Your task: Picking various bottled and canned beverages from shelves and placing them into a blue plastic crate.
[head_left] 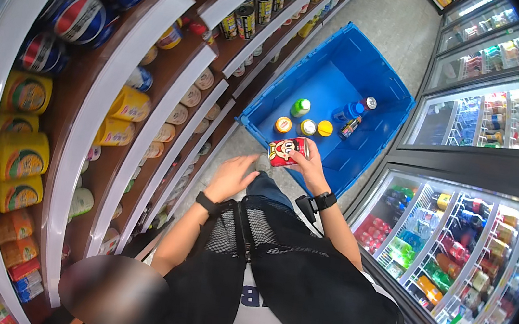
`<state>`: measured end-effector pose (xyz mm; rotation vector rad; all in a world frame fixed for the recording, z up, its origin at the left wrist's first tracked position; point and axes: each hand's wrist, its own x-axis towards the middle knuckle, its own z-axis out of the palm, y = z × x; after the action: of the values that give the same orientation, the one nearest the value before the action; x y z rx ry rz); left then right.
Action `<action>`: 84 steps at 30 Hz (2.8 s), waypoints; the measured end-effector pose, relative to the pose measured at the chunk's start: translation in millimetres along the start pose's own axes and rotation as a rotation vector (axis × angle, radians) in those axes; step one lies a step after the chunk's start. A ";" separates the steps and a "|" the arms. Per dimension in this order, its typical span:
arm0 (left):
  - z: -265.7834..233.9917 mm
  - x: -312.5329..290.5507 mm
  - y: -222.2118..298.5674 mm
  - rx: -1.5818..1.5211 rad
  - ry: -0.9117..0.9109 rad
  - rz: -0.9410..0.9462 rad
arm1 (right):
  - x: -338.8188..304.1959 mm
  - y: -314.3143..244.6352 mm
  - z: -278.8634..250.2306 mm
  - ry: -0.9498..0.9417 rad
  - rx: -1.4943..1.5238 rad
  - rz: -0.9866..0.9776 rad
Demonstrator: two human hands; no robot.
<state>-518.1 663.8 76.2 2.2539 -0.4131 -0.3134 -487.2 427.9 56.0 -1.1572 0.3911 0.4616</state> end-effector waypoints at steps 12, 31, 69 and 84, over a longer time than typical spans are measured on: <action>12.1 -17.9 -10.6 0.110 0.034 -0.374 | 92.1 94.4 -130.0 0.180 -1.110 -0.190; 30.6 -83.5 7.3 0.154 0.215 -0.573 | 141.9 127.6 -141.0 0.150 -1.682 0.287; -294.9 -316.5 42.1 1.147 1.724 -0.301 | -59.2 69.7 127.8 -0.397 -1.040 -0.578; -256.7 -302.2 41.5 0.891 1.773 0.594 | -177.1 35.9 234.9 -0.772 -0.952 -0.903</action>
<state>-712.2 930.3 300.3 2.0243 -0.1631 2.3275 -642.0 633.2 203.5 -1.7738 -1.1128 0.2356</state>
